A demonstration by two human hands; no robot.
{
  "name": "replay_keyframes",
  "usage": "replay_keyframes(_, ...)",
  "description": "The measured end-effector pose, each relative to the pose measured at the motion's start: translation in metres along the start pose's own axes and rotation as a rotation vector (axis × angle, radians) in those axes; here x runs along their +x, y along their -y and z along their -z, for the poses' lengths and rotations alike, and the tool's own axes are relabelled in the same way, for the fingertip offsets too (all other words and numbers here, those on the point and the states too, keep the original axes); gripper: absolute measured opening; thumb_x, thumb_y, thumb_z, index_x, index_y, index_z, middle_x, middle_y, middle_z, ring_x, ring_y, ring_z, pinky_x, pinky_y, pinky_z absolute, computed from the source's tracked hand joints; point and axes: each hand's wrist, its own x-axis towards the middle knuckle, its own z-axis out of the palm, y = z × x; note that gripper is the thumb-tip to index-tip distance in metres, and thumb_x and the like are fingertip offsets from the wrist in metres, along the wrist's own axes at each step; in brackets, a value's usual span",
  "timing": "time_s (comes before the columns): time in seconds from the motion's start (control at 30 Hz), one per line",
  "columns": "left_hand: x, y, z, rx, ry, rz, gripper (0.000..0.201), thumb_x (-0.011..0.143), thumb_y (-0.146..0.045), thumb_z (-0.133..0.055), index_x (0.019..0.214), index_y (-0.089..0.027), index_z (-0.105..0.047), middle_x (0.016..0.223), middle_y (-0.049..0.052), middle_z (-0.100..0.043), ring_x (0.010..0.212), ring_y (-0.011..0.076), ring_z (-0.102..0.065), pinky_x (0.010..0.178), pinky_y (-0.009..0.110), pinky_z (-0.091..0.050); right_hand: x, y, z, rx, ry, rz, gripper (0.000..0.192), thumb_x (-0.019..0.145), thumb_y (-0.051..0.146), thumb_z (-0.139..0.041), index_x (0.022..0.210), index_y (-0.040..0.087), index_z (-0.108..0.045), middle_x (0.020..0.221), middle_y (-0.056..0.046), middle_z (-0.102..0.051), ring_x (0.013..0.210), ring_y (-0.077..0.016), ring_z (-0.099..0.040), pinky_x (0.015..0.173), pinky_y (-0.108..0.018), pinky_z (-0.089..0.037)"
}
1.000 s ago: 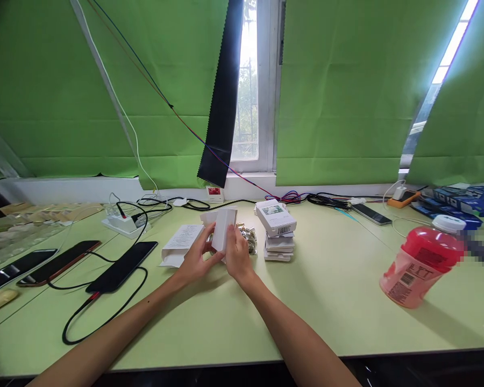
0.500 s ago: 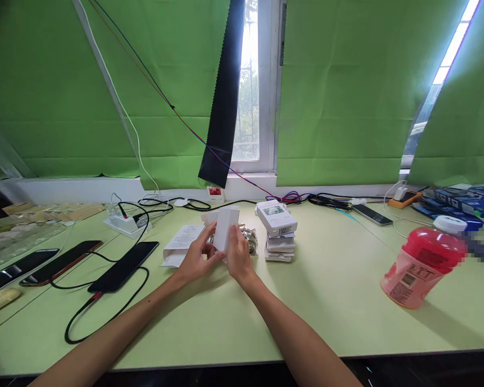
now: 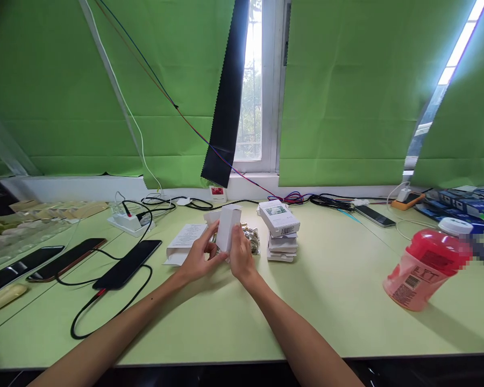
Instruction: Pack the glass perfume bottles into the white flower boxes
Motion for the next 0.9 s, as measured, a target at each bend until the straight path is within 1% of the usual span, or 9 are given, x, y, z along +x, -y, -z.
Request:
replay_keyframes(0.17, -0.0025, 0.0006, -0.0023, -0.001, -0.02, -0.028, 0.101, 0.085, -0.048, -0.075, 0.166, -0.022, -0.02, 0.071, -0.008, -0.053, 0.049, 0.0069, -0.04, 0.056, 0.024, -0.038, 0.0002, -0.002, -0.0004, 0.047, 0.035, 0.011, 0.076, 0.101, 0.076, -0.022, 0.112, 0.021, -0.074, 0.102, -0.008, -0.077, 0.089, -0.0236, -0.068, 0.082, -0.035, -0.055)
replay_keyframes(0.23, -0.0034, -0.0003, -0.0034, 0.002, -0.028, -0.032, 0.102, 0.085, -0.047, -0.074, 0.166, -0.022, -0.018, 0.069, -0.009, -0.052, 0.049, 0.0074, -0.041, 0.059, 0.025, -0.041, 0.0004, -0.0025, -0.0003, 0.059, 0.047, 0.0, 0.079, 0.099, 0.078, -0.022, 0.111, 0.021, -0.075, 0.1, -0.008, -0.078, 0.087, -0.0232, -0.069, 0.081, -0.034, -0.055)
replay_keyframes(0.37, -0.0046, -0.0033, -0.0044, 0.001, -0.047, -0.035, 0.104, 0.083, -0.046, -0.076, 0.166, -0.022, -0.018, 0.067, -0.009, -0.056, 0.049, 0.0084, -0.043, 0.062, 0.027, -0.046, 0.0009, -0.0037, -0.0004, 0.087, 0.068, -0.029, 0.082, 0.098, 0.081, -0.021, 0.115, 0.021, -0.075, 0.105, -0.009, -0.078, 0.093, -0.024, -0.07, 0.085, -0.035, -0.056)
replay_keyframes(0.47, -0.0046, -0.0048, -0.0045, -0.008, -0.053, -0.029, 0.103, 0.083, -0.046, -0.076, 0.166, -0.023, -0.02, 0.068, -0.008, -0.059, 0.049, 0.0089, -0.045, 0.061, 0.027, -0.047, 0.0013, -0.005, -0.0008, 0.129, 0.088, -0.024, 0.083, 0.098, 0.082, -0.021, 0.117, 0.021, -0.074, 0.106, -0.009, -0.078, 0.098, -0.0248, -0.071, 0.088, -0.036, -0.057)
replay_keyframes(0.67, -0.0044, -0.0047, -0.0041, -0.015, -0.047, -0.033, 0.103, 0.083, -0.044, -0.076, 0.167, -0.024, -0.02, 0.07, -0.007, -0.062, 0.049, 0.0087, -0.046, 0.063, 0.028, -0.05, 0.0018, -0.0064, -0.0013, 0.146, 0.082, -0.026, 0.083, 0.098, 0.082, -0.022, 0.116, 0.02, -0.075, 0.099, -0.009, -0.079, 0.094, -0.0247, -0.072, 0.084, -0.036, -0.059)
replay_keyframes(0.9, -0.0045, -0.0036, -0.0043, -0.014, -0.054, -0.035, 0.103, 0.083, -0.044, -0.076, 0.167, -0.025, -0.02, 0.073, -0.006, -0.065, 0.048, 0.0084, -0.046, 0.069, 0.031, -0.054, 0.0018, -0.0048, -0.0009, 0.136, 0.091, -0.044, 0.085, 0.096, 0.084, -0.02, 0.117, 0.021, -0.074, 0.101, -0.009, -0.079, 0.094, -0.0247, -0.072, 0.084, -0.035, -0.059)
